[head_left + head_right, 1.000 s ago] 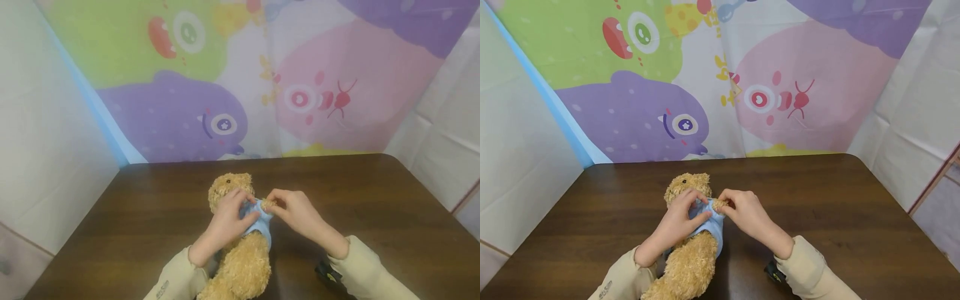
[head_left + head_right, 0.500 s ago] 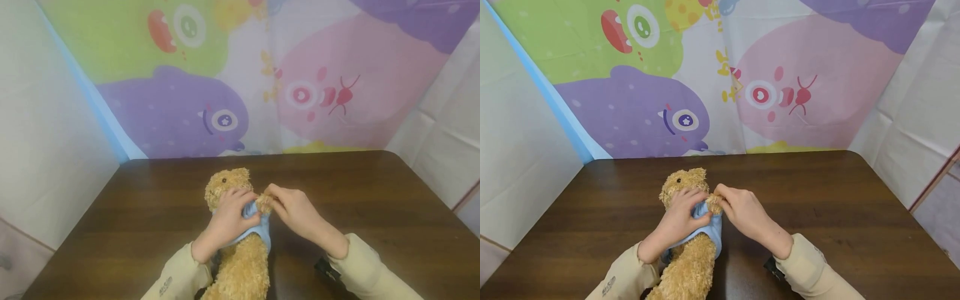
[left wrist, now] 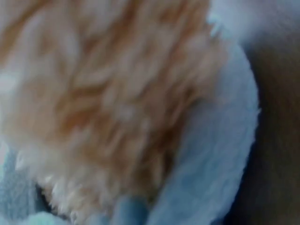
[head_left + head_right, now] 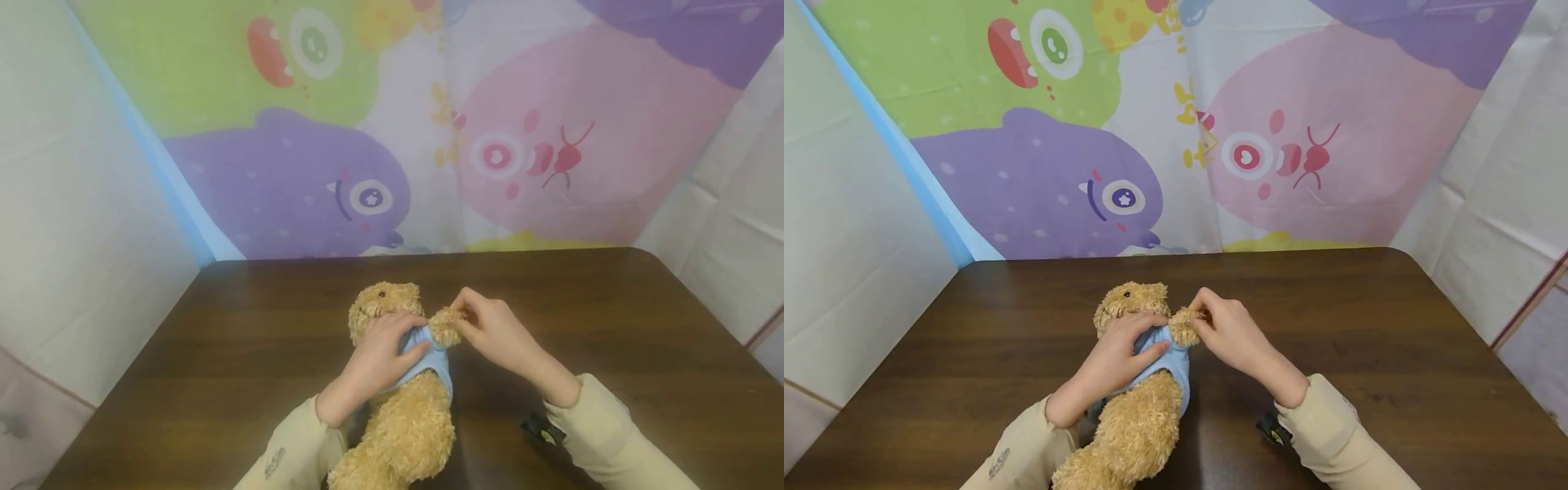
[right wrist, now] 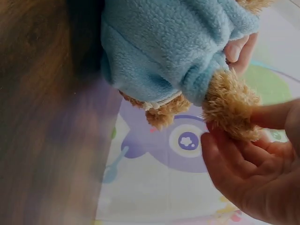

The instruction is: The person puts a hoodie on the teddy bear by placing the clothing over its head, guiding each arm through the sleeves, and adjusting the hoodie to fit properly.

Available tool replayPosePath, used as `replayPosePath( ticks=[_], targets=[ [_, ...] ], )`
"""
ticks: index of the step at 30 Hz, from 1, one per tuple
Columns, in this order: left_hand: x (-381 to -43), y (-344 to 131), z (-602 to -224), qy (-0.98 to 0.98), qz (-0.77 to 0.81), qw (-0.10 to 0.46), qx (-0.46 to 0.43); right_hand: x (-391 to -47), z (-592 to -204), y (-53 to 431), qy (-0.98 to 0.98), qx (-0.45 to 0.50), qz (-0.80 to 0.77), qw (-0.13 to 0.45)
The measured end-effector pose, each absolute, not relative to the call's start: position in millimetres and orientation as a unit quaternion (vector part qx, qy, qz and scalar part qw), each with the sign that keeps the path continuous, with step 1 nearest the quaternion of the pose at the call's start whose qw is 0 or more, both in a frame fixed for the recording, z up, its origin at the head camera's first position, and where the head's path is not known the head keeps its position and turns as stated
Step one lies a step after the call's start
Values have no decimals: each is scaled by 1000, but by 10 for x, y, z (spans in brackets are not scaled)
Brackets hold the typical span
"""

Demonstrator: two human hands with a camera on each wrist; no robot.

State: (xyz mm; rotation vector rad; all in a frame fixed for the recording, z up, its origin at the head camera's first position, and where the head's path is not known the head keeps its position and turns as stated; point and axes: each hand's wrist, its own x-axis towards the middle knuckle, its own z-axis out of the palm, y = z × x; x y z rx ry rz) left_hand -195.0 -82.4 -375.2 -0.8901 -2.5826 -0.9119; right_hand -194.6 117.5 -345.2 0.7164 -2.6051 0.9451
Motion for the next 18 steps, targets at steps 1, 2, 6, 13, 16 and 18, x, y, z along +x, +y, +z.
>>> replayPosePath(
  ticks=[1,2,6,13,16,18],
  targets=[
    [-1946,-819,-3755,-886,-320,139,-307,-1939,-3448,1175,-902,250,328,128],
    [-1943,-812,-3758,-882,-324,148,-307,-1932,-3448,1172,-903,253,329,115],
    [-1940,-793,-3769,-877,-311,187,-313,-1916,-3448,1131,-908,253,316,108],
    [-1961,-806,-3790,-888,-285,196,-303,-1955,-3484,1141,-904,221,327,164],
    [-1959,-829,-3812,-881,-314,148,-322,-1960,-3504,1176,-905,226,331,146],
    [-1955,-855,-3811,-874,-330,110,-340,-1959,-3527,1202,-908,224,329,129]
  ],
)
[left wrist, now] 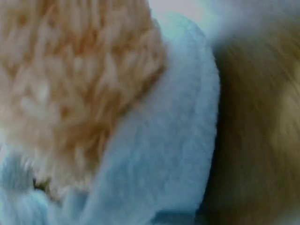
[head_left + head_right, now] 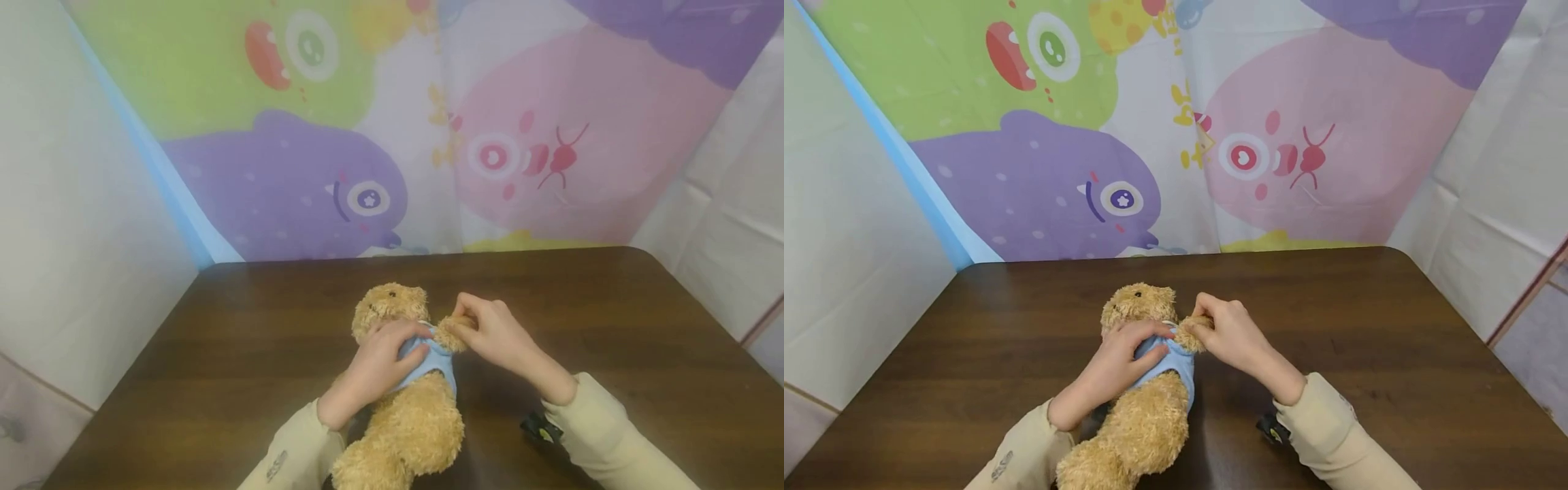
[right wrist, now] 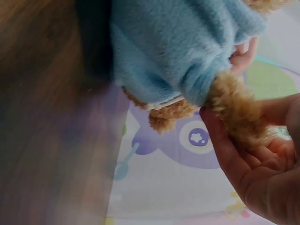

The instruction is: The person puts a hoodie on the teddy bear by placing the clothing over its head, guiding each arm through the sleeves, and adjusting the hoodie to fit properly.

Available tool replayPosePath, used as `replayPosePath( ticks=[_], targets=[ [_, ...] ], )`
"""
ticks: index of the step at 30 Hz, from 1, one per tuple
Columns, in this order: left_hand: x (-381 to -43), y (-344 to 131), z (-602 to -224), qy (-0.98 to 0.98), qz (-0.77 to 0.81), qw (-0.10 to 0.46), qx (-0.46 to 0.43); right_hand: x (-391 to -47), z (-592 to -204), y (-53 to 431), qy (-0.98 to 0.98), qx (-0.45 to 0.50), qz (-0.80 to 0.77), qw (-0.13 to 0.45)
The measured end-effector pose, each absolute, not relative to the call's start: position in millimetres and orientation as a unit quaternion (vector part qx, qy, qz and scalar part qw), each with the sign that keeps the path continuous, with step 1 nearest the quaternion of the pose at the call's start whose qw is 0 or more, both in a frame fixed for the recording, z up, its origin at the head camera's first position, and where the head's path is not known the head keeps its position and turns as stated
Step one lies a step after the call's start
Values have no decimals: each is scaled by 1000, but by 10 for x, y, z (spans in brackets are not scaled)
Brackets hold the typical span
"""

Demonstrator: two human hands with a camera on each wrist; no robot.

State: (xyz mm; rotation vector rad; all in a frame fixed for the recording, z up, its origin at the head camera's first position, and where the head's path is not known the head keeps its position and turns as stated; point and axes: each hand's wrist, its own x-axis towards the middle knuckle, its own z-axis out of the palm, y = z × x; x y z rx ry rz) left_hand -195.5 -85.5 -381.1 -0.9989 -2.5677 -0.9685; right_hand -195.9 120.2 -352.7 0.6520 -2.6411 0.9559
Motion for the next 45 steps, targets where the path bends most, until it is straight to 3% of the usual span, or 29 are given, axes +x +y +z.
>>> replayPosePath(
  ticks=[4,9,15,17,21,29,34,39,45],
  targets=[
    [-1960,-945,-3749,-870,-335,85,-350,-1967,-3567,1223,-918,212,319,97],
    [-1952,-1115,-3547,-919,-287,103,-249,-1983,-3579,1208,-924,217,310,57],
    [-1958,-1251,-3506,-955,-208,-49,-204,-1980,-3607,1169,-932,228,281,6],
    [-1974,-1245,-3543,-950,-214,-66,-216,-1981,-3624,1177,-933,227,280,-11],
    [-1992,-1223,-3580,-940,-222,-67,-249,-2009,-3664,1200,-931,220,290,-25],
    [-1991,-1184,-3631,-929,-213,-60,-297,-2072,-3698,1191,-939,164,298,57],
    [-1999,-1133,-3652,-923,-222,-22,-315,-2068,-3672,1215,-951,145,265,65],
    [-2013,-1058,-3654,-893,-285,27,-348,-2047,-3607,1218,-920,223,306,97],
    [-2022,-1043,-3667,-883,-298,6,-363,-2030,-3528,1296,-875,367,315,16]
  ],
)
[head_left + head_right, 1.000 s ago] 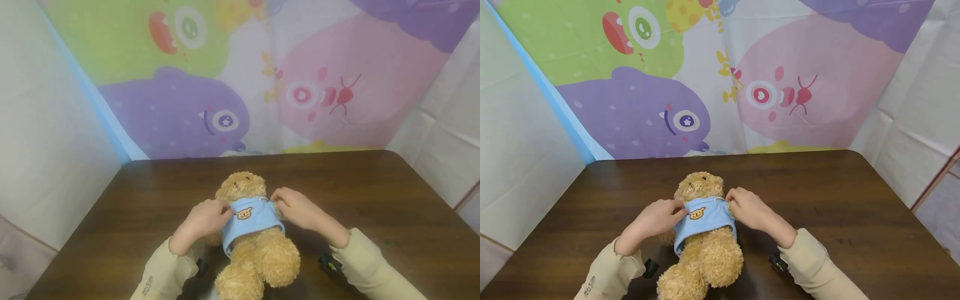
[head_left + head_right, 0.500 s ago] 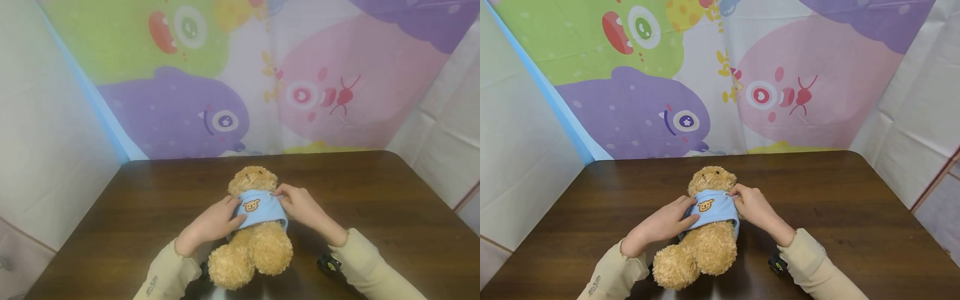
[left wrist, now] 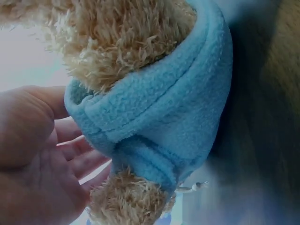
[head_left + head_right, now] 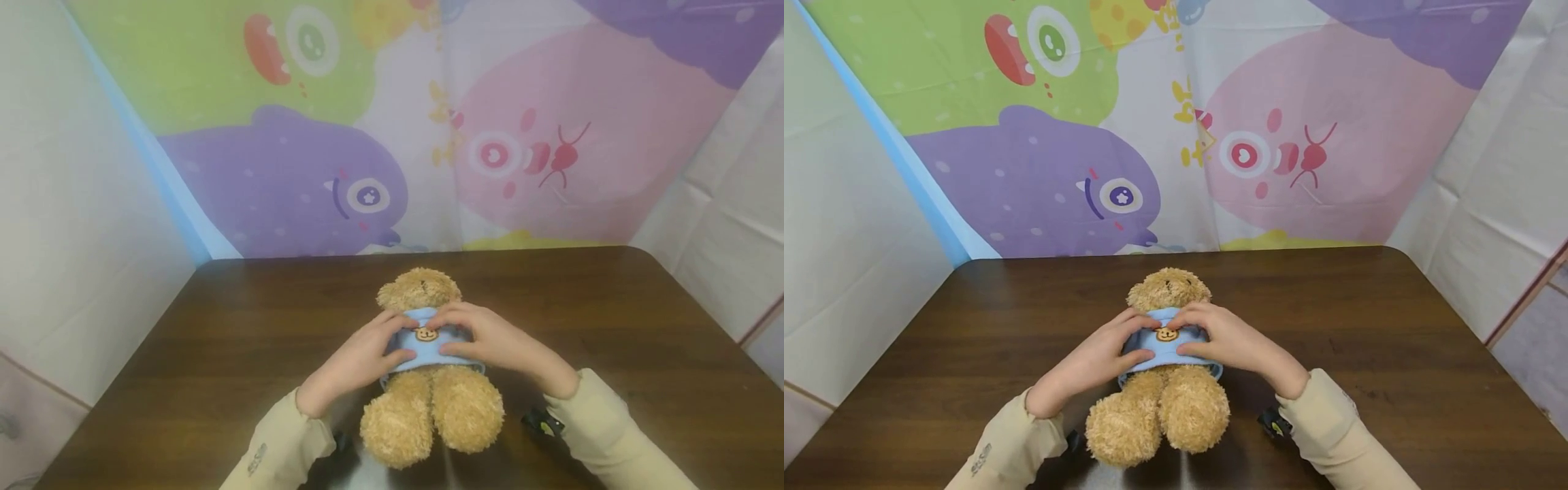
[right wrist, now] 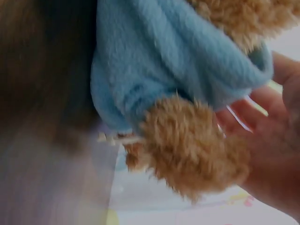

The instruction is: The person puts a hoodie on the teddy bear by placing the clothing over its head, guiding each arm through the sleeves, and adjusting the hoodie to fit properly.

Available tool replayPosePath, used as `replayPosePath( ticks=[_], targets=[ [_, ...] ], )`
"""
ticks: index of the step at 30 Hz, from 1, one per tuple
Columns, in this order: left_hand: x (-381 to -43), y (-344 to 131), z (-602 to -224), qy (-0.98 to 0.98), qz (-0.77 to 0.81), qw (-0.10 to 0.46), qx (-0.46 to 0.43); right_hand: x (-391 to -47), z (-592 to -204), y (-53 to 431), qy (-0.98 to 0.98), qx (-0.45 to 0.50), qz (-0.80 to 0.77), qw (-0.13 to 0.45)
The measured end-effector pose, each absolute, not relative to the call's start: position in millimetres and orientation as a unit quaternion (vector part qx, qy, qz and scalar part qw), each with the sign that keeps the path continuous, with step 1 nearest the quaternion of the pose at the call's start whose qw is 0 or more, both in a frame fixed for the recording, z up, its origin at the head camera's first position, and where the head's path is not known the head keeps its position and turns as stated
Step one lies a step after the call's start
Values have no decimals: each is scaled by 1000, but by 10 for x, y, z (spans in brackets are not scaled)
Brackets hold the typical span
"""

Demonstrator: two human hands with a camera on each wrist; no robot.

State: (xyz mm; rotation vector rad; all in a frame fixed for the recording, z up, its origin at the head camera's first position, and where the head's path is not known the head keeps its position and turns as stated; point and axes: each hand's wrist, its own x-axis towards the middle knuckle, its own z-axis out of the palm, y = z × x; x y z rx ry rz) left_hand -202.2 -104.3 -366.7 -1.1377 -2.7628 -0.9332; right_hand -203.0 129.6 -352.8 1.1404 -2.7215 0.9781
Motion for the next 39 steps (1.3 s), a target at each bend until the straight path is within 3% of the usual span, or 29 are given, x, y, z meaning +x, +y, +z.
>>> replayPosePath(
  ticks=[9,17,27,33,39],
  targets=[
    [-2122,-1159,-3650,-872,-239,-45,-425,-2088,-3475,1470,-856,437,265,-80],
    [-2163,-1252,-3637,-867,-252,-110,-417,-2100,-3537,1498,-839,486,232,-77],
    [-2213,-1307,-3717,-850,-397,-94,-335,-2141,-3510,1689,-807,440,354,-173],
    [-2183,-1268,-3702,-889,-305,-76,-334,-2061,-3505,1659,-858,375,303,-179],
    [-2143,-1255,-3678,-897,-269,-118,-329,-1997,-3563,1562,-874,375,253,-179]
  ],
)
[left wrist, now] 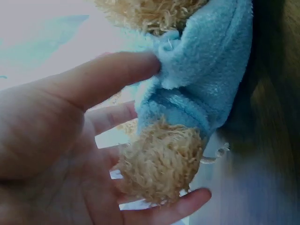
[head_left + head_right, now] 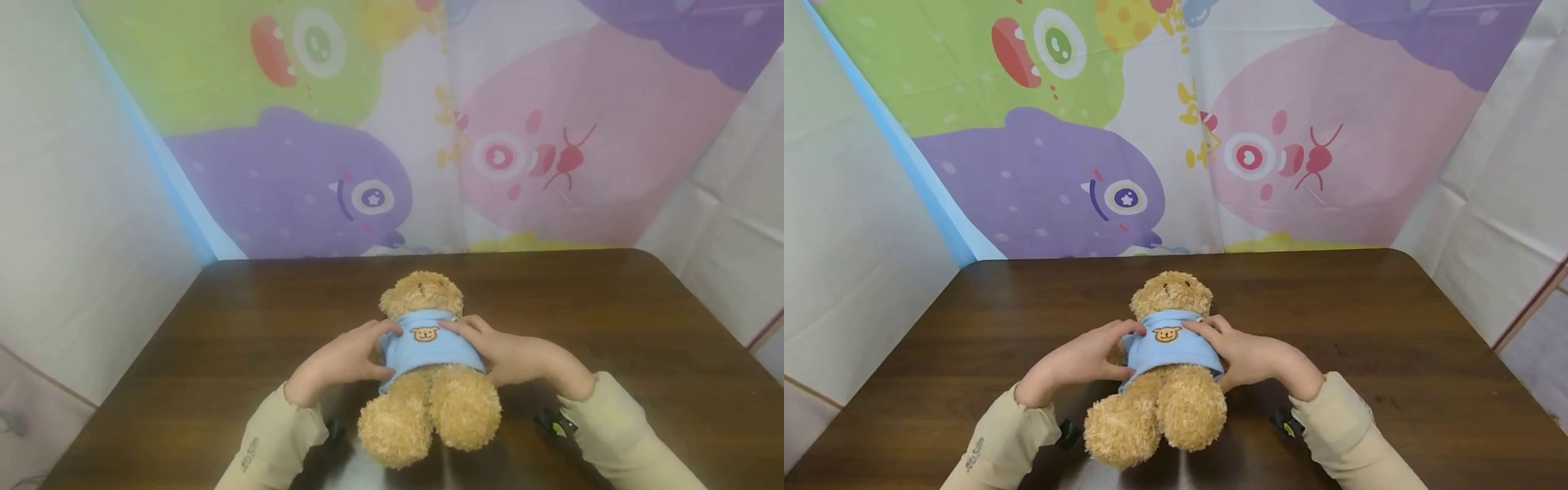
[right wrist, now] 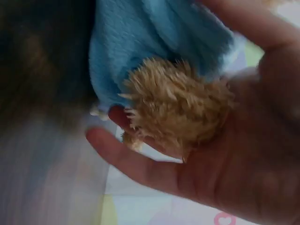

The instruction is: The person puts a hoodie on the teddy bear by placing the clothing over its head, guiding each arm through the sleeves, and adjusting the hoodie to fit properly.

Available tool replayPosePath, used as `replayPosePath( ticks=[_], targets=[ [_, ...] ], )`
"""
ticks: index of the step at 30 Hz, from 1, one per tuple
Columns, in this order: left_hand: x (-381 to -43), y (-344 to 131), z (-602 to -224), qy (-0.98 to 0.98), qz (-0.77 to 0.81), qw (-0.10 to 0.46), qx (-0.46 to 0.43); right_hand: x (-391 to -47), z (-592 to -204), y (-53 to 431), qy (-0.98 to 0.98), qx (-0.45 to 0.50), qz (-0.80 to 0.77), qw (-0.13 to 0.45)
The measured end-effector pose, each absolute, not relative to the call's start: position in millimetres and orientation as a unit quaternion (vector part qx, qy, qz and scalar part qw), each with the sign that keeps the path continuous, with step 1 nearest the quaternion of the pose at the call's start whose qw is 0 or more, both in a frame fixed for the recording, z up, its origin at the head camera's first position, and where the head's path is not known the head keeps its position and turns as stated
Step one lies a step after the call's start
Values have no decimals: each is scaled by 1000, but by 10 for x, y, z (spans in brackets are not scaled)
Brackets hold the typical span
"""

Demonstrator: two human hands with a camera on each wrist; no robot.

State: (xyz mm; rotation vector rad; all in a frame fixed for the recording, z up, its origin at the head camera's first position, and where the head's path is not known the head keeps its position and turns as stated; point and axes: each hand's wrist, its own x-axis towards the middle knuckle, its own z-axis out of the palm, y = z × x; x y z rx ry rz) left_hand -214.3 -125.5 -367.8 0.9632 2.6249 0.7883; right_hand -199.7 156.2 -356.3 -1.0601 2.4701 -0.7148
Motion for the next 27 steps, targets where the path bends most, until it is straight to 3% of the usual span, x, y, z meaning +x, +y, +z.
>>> replayPosePath(
  ticks=[5,9,12,16,19,27],
  targets=[
    [-2178,-1237,-3732,883,290,134,345,-2065,-3591,1705,850,-383,-297,207],
    [-2246,-1194,-3835,873,312,120,355,-2092,-3671,1830,825,-306,-418,226],
    [-2298,-1120,-3904,866,333,80,363,-2094,-3748,1852,826,-249,-472,181],
    [-2361,-991,-3957,867,346,8,359,-2104,-3831,1812,858,-242,-445,87],
    [-2387,-940,-3974,880,326,-15,344,-2108,-3882,1759,869,-254,-419,67],
    [-2441,-1045,-3902,889,268,89,361,-2183,-3869,1684,872,-288,-383,101]
  ],
)
